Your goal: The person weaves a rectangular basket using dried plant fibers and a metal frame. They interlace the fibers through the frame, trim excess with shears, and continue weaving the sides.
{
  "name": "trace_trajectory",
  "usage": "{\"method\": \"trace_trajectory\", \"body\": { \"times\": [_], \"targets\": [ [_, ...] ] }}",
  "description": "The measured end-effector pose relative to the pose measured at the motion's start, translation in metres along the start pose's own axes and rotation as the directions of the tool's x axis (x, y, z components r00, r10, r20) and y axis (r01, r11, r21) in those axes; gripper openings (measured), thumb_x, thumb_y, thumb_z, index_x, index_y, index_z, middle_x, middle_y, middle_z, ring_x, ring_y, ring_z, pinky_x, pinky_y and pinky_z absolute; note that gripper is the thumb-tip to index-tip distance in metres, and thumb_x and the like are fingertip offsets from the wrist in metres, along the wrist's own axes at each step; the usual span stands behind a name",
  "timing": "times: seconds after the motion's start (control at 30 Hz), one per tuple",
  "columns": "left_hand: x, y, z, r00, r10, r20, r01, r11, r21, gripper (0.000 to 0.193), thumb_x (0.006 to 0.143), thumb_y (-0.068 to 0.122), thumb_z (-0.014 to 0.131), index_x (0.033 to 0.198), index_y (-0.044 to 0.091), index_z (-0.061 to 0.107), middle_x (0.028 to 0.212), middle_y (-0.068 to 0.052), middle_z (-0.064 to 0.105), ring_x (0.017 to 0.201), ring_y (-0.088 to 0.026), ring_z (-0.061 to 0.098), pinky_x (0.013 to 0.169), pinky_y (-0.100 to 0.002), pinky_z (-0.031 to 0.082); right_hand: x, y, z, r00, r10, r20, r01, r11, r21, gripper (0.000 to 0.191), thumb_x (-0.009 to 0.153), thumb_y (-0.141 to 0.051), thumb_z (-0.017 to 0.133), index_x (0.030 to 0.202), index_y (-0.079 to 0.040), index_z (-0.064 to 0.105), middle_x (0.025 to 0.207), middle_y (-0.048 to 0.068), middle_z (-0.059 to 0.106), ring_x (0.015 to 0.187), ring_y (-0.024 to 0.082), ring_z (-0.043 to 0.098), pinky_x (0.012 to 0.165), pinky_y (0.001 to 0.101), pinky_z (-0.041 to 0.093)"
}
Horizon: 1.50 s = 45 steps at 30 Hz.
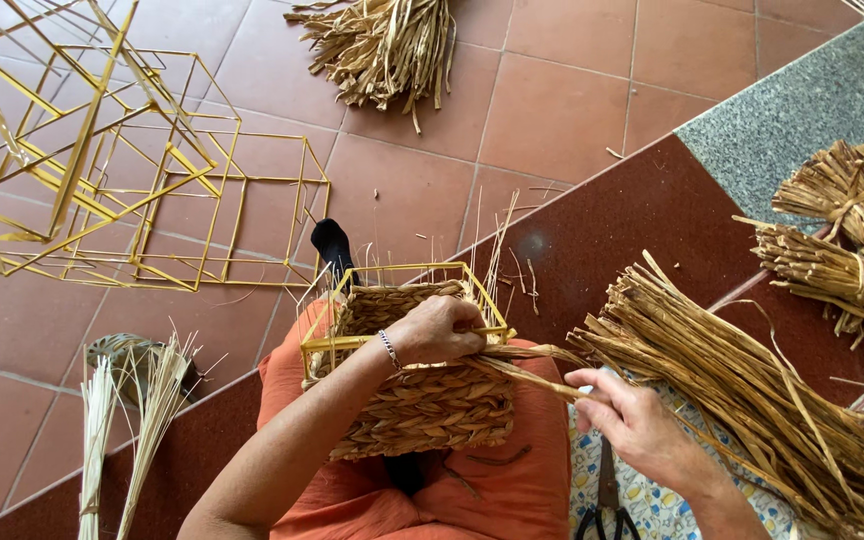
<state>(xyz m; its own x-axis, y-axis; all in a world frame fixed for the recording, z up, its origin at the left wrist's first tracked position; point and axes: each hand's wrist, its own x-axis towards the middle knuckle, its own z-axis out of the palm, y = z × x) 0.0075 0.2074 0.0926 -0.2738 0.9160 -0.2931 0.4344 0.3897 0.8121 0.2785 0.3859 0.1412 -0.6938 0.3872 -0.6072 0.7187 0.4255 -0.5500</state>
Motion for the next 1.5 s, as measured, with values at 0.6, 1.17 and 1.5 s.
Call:
{"method": "trace_trajectory", "body": {
  "times": [0.6, 1.17, 1.5],
  "targets": [
    [0.024, -0.014, 0.003, 0.988, 0.034, 0.148, -0.01, 0.987, -0.16, 0.026, 0.081, 0.021, 0.081, 0.1, 0.004, 0.078, 0.087, -0.006, 0.075, 0.076, -0.013, 0.066, 0.068, -0.031, 0.057, 0.03, -0.006, 0.049, 0.047, -0.847, -0.53, 0.64, 0.432, -0.635, 0.03, 0.092, -0.001, 0.075, 0.121, -0.006, 0.07, 0.112, 0.011, 0.061, 0.09, 0.013, 0.064, 0.069, 0.024, 0.062],
    [0.011, -0.011, -0.005, 0.979, 0.166, 0.117, -0.135, 0.963, -0.235, 0.023, 0.088, 0.025, 0.078, 0.103, 0.007, 0.078, 0.075, -0.004, 0.069, 0.067, -0.011, 0.058, 0.061, -0.032, 0.051, 0.047, -0.06, 0.09, 0.152, -0.821, -0.55, 0.57, 0.527, -0.63, 0.029, 0.09, -0.017, 0.071, 0.118, -0.01, 0.071, 0.122, 0.005, 0.073, 0.117, 0.024, 0.062, 0.097, 0.0393, 0.047],
    [-0.004, 0.004, -0.003, 0.984, 0.162, -0.071, -0.166, 0.985, -0.049, 0.017, 0.084, 0.023, 0.076, 0.096, 0.01, 0.078, 0.075, -0.009, 0.075, 0.065, -0.019, 0.072, 0.064, -0.035, 0.057, 0.065, -0.027, 0.103, 0.326, -0.739, -0.59, 0.825, 0.527, -0.204, 0.027, 0.101, -0.018, 0.065, 0.117, -0.005, 0.049, 0.126, 0.017, 0.066, 0.116, 0.029, 0.069, 0.093, 0.0335, 0.062]
  ]
}}
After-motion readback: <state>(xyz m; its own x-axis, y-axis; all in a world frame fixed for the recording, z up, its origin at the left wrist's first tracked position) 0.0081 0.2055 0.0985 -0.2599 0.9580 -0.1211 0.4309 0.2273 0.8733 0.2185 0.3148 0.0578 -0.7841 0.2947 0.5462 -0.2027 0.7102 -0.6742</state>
